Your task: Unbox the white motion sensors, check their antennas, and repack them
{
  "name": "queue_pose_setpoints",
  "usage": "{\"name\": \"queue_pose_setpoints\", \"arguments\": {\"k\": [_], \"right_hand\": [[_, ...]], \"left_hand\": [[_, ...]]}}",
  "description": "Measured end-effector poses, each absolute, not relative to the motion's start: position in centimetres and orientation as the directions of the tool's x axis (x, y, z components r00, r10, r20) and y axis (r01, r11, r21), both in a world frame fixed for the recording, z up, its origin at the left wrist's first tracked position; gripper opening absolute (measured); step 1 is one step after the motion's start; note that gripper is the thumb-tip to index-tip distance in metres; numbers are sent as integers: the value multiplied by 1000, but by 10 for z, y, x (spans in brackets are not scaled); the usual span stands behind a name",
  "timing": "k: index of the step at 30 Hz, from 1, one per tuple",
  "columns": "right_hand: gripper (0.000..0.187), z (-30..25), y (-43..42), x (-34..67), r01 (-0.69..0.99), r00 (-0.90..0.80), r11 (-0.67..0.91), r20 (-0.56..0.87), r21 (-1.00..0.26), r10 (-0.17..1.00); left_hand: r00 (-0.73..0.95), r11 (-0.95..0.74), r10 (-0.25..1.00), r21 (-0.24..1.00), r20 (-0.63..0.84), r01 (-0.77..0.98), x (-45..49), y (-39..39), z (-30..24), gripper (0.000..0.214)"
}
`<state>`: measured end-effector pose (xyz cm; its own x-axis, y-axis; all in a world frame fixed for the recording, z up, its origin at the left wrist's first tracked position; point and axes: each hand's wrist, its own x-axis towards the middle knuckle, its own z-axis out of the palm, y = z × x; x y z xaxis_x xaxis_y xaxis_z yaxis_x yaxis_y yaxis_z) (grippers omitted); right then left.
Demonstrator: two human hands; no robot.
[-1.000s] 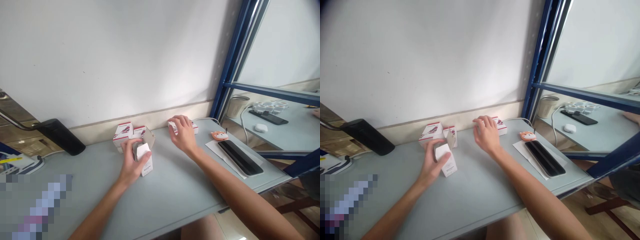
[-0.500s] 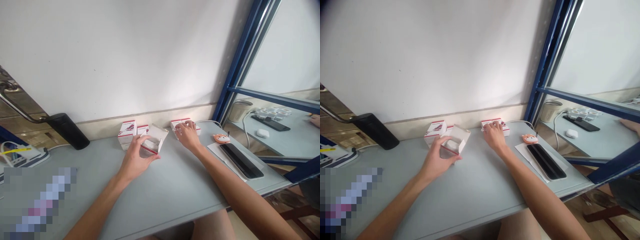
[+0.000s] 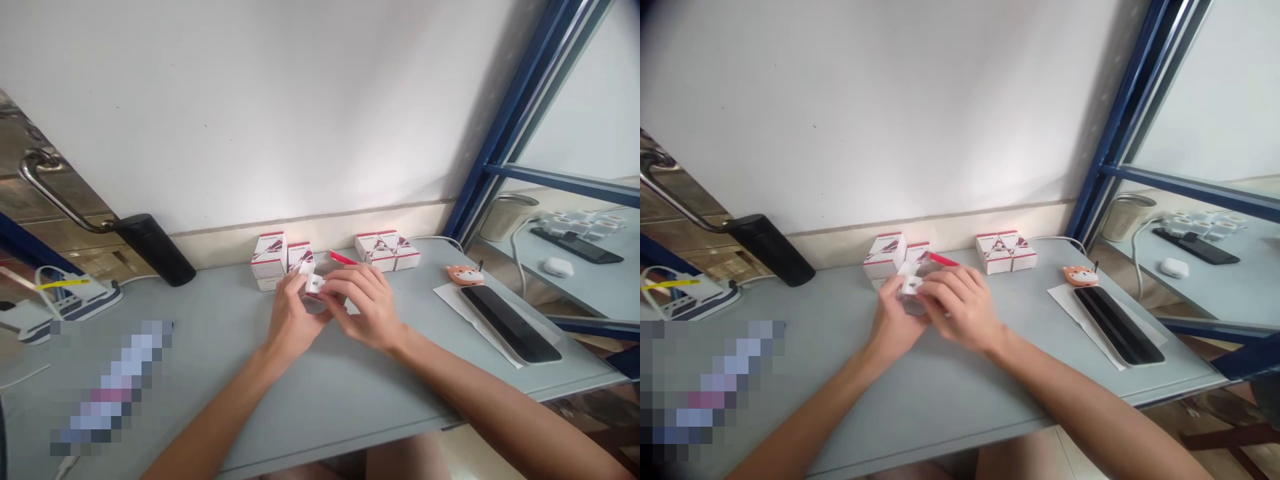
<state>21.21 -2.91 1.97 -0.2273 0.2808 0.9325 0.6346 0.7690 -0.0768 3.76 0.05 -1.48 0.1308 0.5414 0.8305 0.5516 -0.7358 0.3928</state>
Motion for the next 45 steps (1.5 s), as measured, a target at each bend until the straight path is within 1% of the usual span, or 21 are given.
{"name": "queue_pose_setpoints", "arguments": {"k": [3,6,9,11,13,15,18,20,21,22,24,28,30,32,33,35,37,39,41,43,45], "right_hand": [[14,18,-26,211,662,-149,711,888,-237,435],[10,20,-25,213,633,-183,719,846,-289,501],[15,21,-27,214,604,-271,753,822,-261,501],[22,21,-26,218,618,-319,761,822,-197,472],[28,20,-18,226,661,-312,737,841,-141,441],[31,18,-3,241,738,-213,655,865,-162,454],[32,9,27,272,870,17,389,808,-301,588],[35,0,44,292,922,83,213,704,-323,705],[36,-5,51,300,932,95,152,625,-329,774],[36,-10,56,307,935,99,115,558,-336,824],[32,-16,62,316,932,103,85,485,-351,868],[25,-11,61,315,918,89,109,466,-381,880],[23,1,52,306,871,89,181,509,-457,856],[23,16,37,291,731,120,346,610,-588,783],[22,23,28,282,655,130,442,668,-613,733],[20,34,8,263,534,109,606,759,-589,642],[14,38,-9,245,429,-12,716,789,-550,614],[11,35,-18,232,407,-89,749,793,-523,603],[10,28,-20,225,438,-110,726,769,-531,629],[12,21,-18,222,464,-97,680,730,-568,677],[11,16,-16,221,450,-87,647,690,-616,718]], "left_hand": [[166,-763,476,311,864,567,37,1,-13,65],[206,-758,463,265,862,596,35,0,-12,68],[251,-740,476,229,843,633,32,-1,-10,61],[269,-717,473,188,839,672,30,-1,-9,55],[262,-690,486,182,834,701,28,-1,-7,49],[238,-682,497,206,834,702,28,0,-4,46],[237,-692,487,206,840,692,28,-1,0,43],[257,-699,459,167,850,695,29,-2,-1,42],[268,-702,442,144,856,697,29,-2,-2,42],[276,-704,424,122,863,699,29,-3,-3,43],[278,-701,398,95,874,706,30,-3,-6,43],[234,-659,386,89,892,747,29,-2,-7,39],[219,-641,376,82,900,763,29,-1,-6,37],[214,-635,371,79,904,768,28,-1,-5,35],[216,-636,370,77,903,768,29,-1,-5,34],[231,-638,373,68,899,767,30,-3,-6,31],[259,-646,363,42,895,762,32,-5,-8,31],[281,-656,346,16,895,755,34,-7,-10,33],[269,-667,328,20,905,745,36,-8,-11,37],[234,-681,320,50,918,731,37,-8,-11,40],[206,-689,314,74,927,721,38,-7,-10,42]]}}
